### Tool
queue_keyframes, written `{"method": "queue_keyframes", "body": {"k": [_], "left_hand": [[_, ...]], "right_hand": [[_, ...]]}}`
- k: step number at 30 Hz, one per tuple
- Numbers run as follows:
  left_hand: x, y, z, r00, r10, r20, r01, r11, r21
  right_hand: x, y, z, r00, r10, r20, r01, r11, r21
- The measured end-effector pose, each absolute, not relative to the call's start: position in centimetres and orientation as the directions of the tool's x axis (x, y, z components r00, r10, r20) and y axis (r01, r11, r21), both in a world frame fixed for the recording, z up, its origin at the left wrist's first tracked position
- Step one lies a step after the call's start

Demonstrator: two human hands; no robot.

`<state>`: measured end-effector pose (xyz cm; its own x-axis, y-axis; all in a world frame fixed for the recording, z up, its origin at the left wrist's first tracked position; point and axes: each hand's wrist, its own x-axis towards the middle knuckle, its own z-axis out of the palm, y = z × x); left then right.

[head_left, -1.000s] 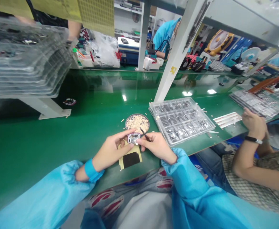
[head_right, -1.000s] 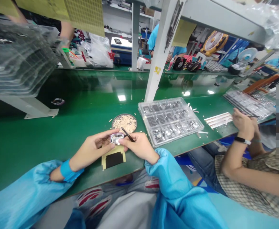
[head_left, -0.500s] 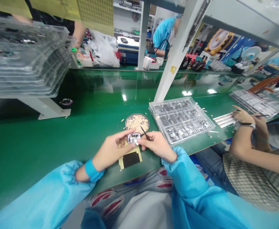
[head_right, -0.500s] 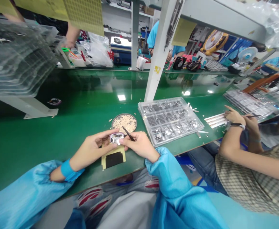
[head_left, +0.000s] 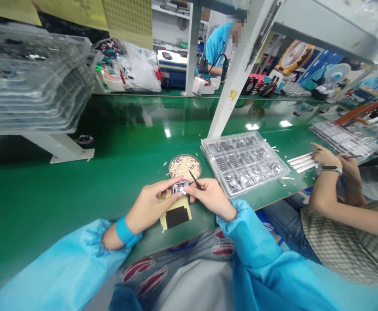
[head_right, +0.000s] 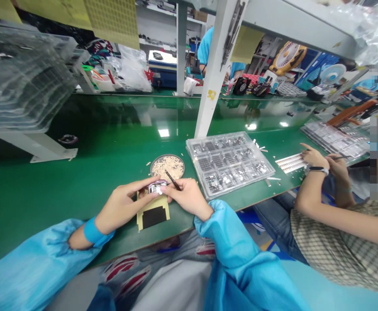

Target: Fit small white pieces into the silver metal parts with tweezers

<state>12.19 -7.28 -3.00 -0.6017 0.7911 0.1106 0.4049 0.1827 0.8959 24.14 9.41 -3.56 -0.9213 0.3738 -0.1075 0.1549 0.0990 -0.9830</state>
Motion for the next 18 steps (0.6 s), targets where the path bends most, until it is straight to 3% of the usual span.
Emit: {"method": "queue_keyframes", "body": {"k": [5, 11, 14, 18], "left_hand": [[12.2, -7.4, -3.5, -0.644, 0.765, 0.000, 0.157, 0.132, 0.979], [12.6, -7.1, -2.8, -0.572, 0.818, -0.058, -0.139, -0.027, 0.990], [12.9, -7.0, -2.6, -0.585, 0.810, 0.037, -0.062, -0.090, 0.994], [13.1, -7.0, -3.0, -0.626, 0.770, 0.124, 0.116, -0.065, 0.991]], "right_hand": [[23.9, 8.4, -3.5, -0.836, 0.548, 0.019, 0.082, 0.159, -0.984], [23.4, 7.2, -3.3, -0.839, 0.543, 0.043, -0.028, 0.035, -0.999], [23.1, 6.8, -3.6, -0.859, 0.511, 0.033, -0.057, -0.032, -0.998], [23.1, 6.8, -3.6, -0.857, 0.514, 0.029, -0.012, 0.036, -0.999]]}}
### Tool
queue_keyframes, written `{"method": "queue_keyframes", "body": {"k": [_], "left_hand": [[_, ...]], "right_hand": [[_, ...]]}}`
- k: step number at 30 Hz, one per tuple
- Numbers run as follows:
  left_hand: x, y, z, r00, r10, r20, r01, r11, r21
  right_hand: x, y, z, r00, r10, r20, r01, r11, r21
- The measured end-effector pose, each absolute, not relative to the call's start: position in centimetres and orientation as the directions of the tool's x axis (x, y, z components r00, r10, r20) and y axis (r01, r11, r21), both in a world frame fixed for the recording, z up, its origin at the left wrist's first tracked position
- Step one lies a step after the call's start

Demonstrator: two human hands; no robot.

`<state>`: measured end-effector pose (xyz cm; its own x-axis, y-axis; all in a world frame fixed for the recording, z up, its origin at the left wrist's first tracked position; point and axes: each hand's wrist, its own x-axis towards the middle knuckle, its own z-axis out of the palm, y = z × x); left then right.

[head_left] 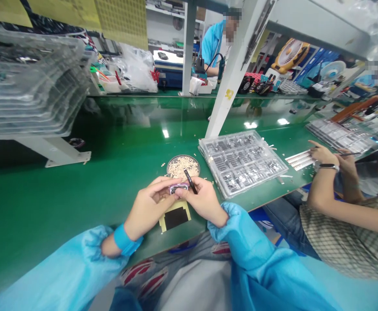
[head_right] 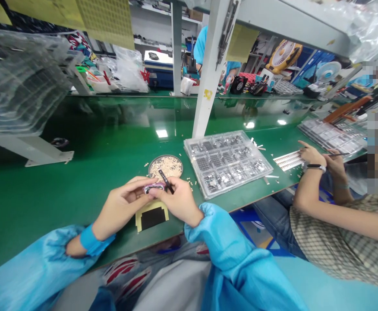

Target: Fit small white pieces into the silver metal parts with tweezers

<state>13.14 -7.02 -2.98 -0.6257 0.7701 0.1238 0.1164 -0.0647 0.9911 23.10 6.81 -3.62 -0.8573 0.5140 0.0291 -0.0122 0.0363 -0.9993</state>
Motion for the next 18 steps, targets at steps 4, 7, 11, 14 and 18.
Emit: {"method": "queue_keyframes", "body": {"k": [4, 7, 11, 14, 18], "left_hand": [[13.2, -7.1, -3.2, -0.620, 0.781, 0.067, 0.216, 0.089, 0.972], [13.4, -7.2, -3.0, -0.625, 0.778, 0.067, 0.234, 0.105, 0.966], [14.0, -7.1, -2.7, -0.681, 0.726, 0.095, 0.256, 0.113, 0.960], [14.3, -7.1, -2.6, -0.700, 0.704, 0.123, 0.278, 0.110, 0.954], [14.1, -7.0, -3.0, -0.705, 0.704, 0.085, 0.243, 0.127, 0.962]], "right_hand": [[23.3, 6.9, -3.2, -0.851, 0.522, 0.063, -0.016, 0.094, -0.995], [23.4, 6.8, -3.1, -0.851, 0.519, 0.074, -0.026, 0.101, -0.995], [23.3, 6.5, -3.3, -0.851, 0.521, 0.069, -0.031, 0.082, -0.996], [23.2, 6.5, -3.4, -0.851, 0.520, 0.077, -0.042, 0.079, -0.996], [23.3, 7.2, -3.5, -0.875, 0.480, 0.069, 0.014, 0.166, -0.986]]}}
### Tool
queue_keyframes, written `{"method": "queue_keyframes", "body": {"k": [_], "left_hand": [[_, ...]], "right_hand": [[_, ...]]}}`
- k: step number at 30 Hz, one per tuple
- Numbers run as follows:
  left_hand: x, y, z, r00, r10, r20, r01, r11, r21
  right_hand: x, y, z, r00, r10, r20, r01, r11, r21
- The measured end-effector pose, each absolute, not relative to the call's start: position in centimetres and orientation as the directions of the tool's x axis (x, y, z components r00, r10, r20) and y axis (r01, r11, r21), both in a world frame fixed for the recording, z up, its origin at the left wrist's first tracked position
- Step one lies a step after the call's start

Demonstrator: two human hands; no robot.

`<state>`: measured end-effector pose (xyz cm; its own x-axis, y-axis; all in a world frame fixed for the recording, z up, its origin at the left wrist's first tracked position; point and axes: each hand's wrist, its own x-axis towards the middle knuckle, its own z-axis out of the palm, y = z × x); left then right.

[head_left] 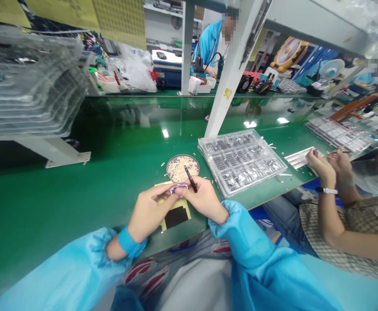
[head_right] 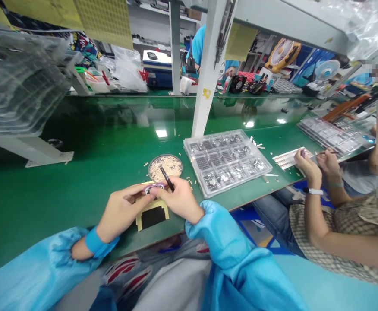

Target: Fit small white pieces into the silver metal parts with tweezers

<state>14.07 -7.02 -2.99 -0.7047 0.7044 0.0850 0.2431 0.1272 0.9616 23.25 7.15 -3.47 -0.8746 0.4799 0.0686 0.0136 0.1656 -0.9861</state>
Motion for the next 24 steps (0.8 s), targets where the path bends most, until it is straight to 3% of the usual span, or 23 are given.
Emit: {"method": "queue_keyframes", "body": {"k": [3, 5, 9, 11, 19, 22, 24], "left_hand": [[13.8, -6.9, -3.3, -0.691, 0.721, 0.052, 0.231, 0.152, 0.961], [13.7, -6.8, -3.2, -0.692, 0.715, 0.104, 0.327, 0.182, 0.927], [13.6, -6.9, -3.0, -0.665, 0.717, 0.209, 0.474, 0.189, 0.860], [13.6, -7.0, -3.0, -0.646, 0.727, 0.235, 0.512, 0.182, 0.840], [13.1, -7.1, -3.2, -0.610, 0.748, 0.260, 0.574, 0.191, 0.796], [12.9, -7.0, -3.5, -0.638, 0.742, 0.207, 0.509, 0.205, 0.836], [12.6, -7.0, -3.8, -0.666, 0.734, 0.132, 0.414, 0.217, 0.884]], "right_hand": [[23.6, 8.1, -3.1, -0.853, 0.495, 0.164, 0.012, 0.333, -0.943], [23.8, 8.8, -2.6, -0.833, 0.470, 0.292, -0.070, 0.434, -0.898], [24.0, 9.8, -1.8, -0.865, 0.236, 0.443, -0.248, 0.567, -0.786], [24.1, 9.9, -1.9, -0.878, 0.167, 0.448, -0.273, 0.595, -0.756], [24.2, 9.7, -2.8, -0.896, 0.115, 0.429, -0.247, 0.673, -0.697], [23.8, 10.0, -2.7, -0.908, 0.107, 0.405, -0.246, 0.647, -0.722], [23.4, 10.2, -2.7, -0.890, 0.188, 0.416, -0.212, 0.638, -0.740]]}}
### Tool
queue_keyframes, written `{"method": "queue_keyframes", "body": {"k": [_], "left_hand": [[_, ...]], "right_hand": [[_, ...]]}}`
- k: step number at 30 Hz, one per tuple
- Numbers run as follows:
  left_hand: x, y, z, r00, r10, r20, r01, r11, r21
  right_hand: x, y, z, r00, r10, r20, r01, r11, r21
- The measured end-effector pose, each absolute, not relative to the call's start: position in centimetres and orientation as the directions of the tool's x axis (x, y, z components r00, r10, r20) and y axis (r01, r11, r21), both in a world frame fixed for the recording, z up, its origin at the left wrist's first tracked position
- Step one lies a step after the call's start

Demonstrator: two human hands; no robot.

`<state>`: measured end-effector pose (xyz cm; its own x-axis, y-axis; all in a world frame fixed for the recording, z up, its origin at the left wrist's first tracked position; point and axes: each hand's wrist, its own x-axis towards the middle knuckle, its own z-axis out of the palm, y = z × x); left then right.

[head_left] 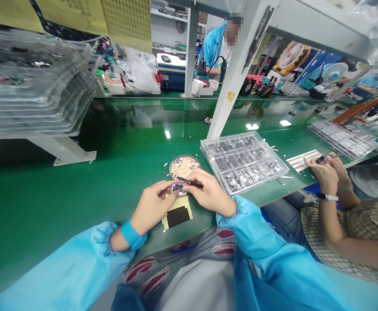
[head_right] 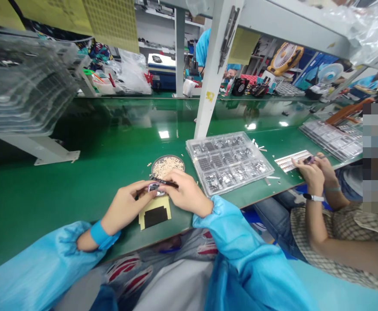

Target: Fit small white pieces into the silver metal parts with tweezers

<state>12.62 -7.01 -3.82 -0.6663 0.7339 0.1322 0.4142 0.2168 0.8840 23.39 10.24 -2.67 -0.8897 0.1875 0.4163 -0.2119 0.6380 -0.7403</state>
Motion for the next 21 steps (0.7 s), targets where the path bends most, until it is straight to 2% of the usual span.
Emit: {"method": "queue_keyframes", "body": {"k": [3, 5, 9, 14, 17, 19, 21], "left_hand": [[12.3, -7.0, -4.2, -0.685, 0.729, 0.020, 0.251, 0.209, 0.945], [12.3, -7.0, -4.2, -0.678, 0.735, -0.028, 0.147, 0.173, 0.974], [12.2, -7.0, -3.3, -0.686, 0.725, -0.069, 0.017, 0.111, 0.994], [11.9, -6.9, -2.6, -0.708, 0.703, -0.071, 0.036, 0.135, 0.990], [11.9, -7.0, -2.8, -0.696, 0.715, -0.067, 0.068, 0.158, 0.985], [11.9, -7.0, -3.0, -0.701, 0.713, -0.018, 0.137, 0.158, 0.978], [11.4, -7.0, -3.2, -0.695, 0.713, 0.092, 0.288, 0.159, 0.944]], "right_hand": [[22.7, 10.6, -3.0, -0.825, 0.361, 0.436, -0.065, 0.705, -0.706], [22.4, 10.7, -3.4, -0.802, 0.403, 0.440, 0.007, 0.744, -0.669], [22.7, 10.4, -3.6, -0.779, 0.413, 0.473, -0.053, 0.707, -0.705], [24.4, 9.7, -3.6, -0.756, 0.483, 0.442, -0.098, 0.584, -0.806], [25.6, 9.6, -3.9, -0.789, 0.467, 0.400, -0.112, 0.530, -0.841], [26.1, 9.6, -4.0, -0.819, 0.430, 0.379, -0.128, 0.508, -0.852], [26.4, 9.6, -4.1, -0.828, 0.410, 0.382, -0.151, 0.493, -0.857]]}}
